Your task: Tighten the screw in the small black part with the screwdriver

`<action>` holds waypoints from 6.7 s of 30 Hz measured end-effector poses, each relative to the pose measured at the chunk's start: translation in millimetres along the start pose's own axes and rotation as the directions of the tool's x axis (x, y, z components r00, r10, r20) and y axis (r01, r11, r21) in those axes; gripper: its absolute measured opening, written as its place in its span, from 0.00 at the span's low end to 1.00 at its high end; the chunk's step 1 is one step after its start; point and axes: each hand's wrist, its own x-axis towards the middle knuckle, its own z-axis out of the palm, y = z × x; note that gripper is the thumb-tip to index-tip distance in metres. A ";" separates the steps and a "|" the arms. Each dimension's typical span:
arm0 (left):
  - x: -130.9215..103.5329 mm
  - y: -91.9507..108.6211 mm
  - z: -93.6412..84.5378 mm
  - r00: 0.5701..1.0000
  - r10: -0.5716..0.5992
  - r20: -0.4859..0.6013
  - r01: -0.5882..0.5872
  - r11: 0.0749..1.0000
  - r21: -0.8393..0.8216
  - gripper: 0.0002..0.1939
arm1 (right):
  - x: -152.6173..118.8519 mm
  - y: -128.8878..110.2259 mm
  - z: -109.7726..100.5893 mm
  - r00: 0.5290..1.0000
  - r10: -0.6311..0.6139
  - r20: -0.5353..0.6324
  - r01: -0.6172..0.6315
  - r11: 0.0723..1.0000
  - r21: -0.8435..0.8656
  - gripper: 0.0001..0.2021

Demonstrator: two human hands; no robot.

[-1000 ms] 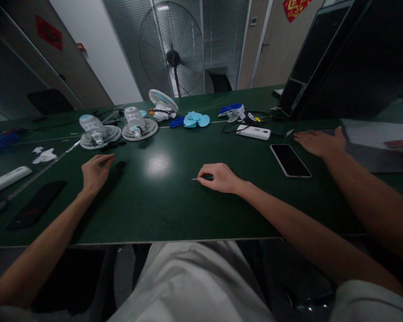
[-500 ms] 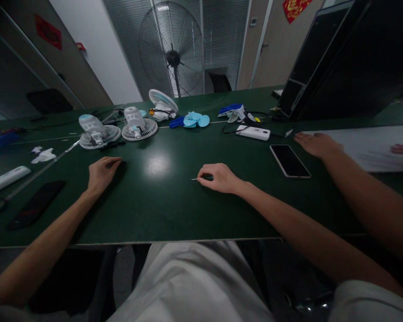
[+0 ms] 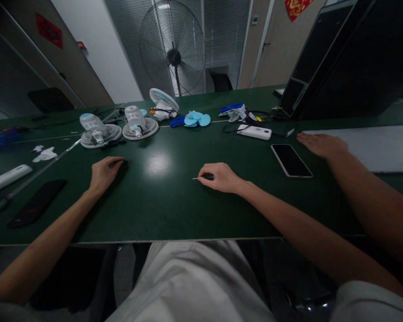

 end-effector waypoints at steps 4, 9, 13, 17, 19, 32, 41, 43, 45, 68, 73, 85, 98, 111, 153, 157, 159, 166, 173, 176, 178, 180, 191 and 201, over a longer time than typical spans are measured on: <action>0.2 3.7 -1.4 0.999 -0.004 0.032 0.005 1.000 -0.022 0.17 | 0.0 0.1 -0.7 1.000 -0.007 0.006 0.007 1.000 0.010 0.09; 0.4 2.8 -1.9 0.998 -0.049 0.038 0.051 0.996 -0.074 0.17 | -0.2 -1.3 -1.3 1.000 -0.003 0.014 0.003 1.000 0.006 0.09; 2.0 -4.3 0.3 0.993 -0.106 0.055 0.112 0.985 -0.132 0.19 | -0.1 -2.1 -0.8 1.000 -0.001 0.007 0.001 1.000 -0.005 0.09; 3.7 -10.6 -0.1 0.987 -0.104 0.120 0.120 0.984 -0.135 0.24 | -0.1 -1.8 -0.4 1.000 -0.001 0.005 0.001 1.000 -0.016 0.09; 4.3 -12.5 -1.8 0.985 -0.092 0.146 0.109 0.988 -0.110 0.25 | -0.1 -1.9 -0.8 1.000 0.000 0.009 0.000 1.000 -0.013 0.09; 7.3 -14.0 -11.0 0.963 -0.112 0.244 0.144 0.983 -0.116 0.31 | -0.1 -1.6 -0.9 1.000 0.007 0.016 -0.007 1.000 -0.008 0.09; 6.7 -13.2 -12.7 0.969 -0.037 0.243 0.063 0.993 -0.103 0.31 | 0.3 -2.1 -1.1 1.000 0.000 0.007 0.000 1.000 -0.003 0.09; 7.5 -13.1 -12.5 0.972 -0.015 0.235 0.038 0.995 -0.095 0.31 | 0.5 -2.7 -1.5 1.000 0.004 0.014 -0.004 1.000 -0.012 0.09; 8.2 -14.2 -11.9 0.973 0.000 0.233 0.021 0.996 -0.091 0.31 | 0.5 -3.2 -1.8 1.000 0.004 0.018 -0.004 1.000 -0.018 0.09; 8.6 -12.5 -12.3 0.964 -0.112 0.242 0.147 0.980 -0.132 0.36 | 0.4 -3.1 -1.4 1.000 0.013 0.012 -0.013 1.000 -0.006 0.09; 8.9 -15.3 -13.3 0.952 -0.226 0.208 0.244 0.967 -0.068 0.31 | 0.6 -4.9 -2.1 1.000 0.013 0.014 -0.013 1.000 -0.010 0.09; -7.7 106.8 33.8 0.892 0.270 0.362 -0.133 0.923 -0.360 0.23 | 0.5 -2.5 -1.7 1.000 0.016 0.023 -0.016 1.000 -0.007 0.10; -22.9 213.1 71.5 0.760 0.538 0.364 -0.239 0.753 -0.614 0.19 | -2.4 -1.6 -1.3 0.999 -0.002 -0.045 0.000 0.999 -0.042 0.08; -21.7 210.4 65.8 0.727 0.590 0.352 -0.373 0.769 -0.520 0.11 | -3.5 -1.5 -6.9 1.000 0.016 -0.010 -0.016 0.999 -0.045 0.07; -39.6 250.9 68.1 0.531 0.778 0.335 -0.623 0.627 -0.468 0.16 | 1.9 -2.5 -3.2 0.969 0.116 -0.218 -0.099 0.991 0.085 0.09; -39.1 257.4 78.4 0.523 0.781 0.341 -0.642 0.624 -0.446 0.15 | 1.8 -2.2 -2.5 0.966 0.109 -0.234 -0.091 0.992 0.084 0.09; -39.7 258.9 78.3 0.535 0.779 0.327 -0.644 0.626 -0.439 0.15 | 1.7 -2.2 -2.2 0.967 0.100 -0.234 -0.083 0.993 0.079 0.09; -18.4 212.4 56.4 0.747 0.634 0.198 -0.524 0.745 -0.412 0.12 | -0.2 -2.6 -5.3 0.969 0.115 -0.217 -0.095 0.990 0.103 0.09; 18.8 15.9 -0.7 0.995 0.044 0.091 -0.047 0.999 0.025 0.19 | -1.2 -1.5 -6.7 0.971 0.130 -0.199 -0.105 0.986 0.130 0.10; 17.1 -45.3 -23.1 0.995 -0.094 0.032 0.091 0.992 0.082 0.20 | -0.8 -0.5 -5.7 0.970 0.129 -0.206 -0.108 0.988 0.115 0.10; 13.8 -64.3 -28.6 0.992 -0.127 0.002 0.126 0.989 0.079 0.17 | -0.5 -0.4 -5.4 0.969 0.127 -0.211 -0.109 0.989 0.098 0.10; 12.7 -68.8 -27.3 0.992 -0.123 0.003 0.123 0.991 0.058 0.15 | -0.3 -0.7 -5.6 0.971 0.130 -0.202 -0.113 0.989 0.097 0.10; 1.4 101.0 17.7 0.970 0.232 0.071 -0.227 0.971 -0.076 0.19 | -0.3 1.5 -5.0 0.974 0.139 -0.179 -0.120 0.986 0.116 0.11; -35.8 225.3 68.1 0.741 0.565 0.362 -0.423 0.812 -0.401 0.12 | -0.3 -1.0 -5.4 0.969 0.131 -0.207 -0.119 0.990 0.073 0.09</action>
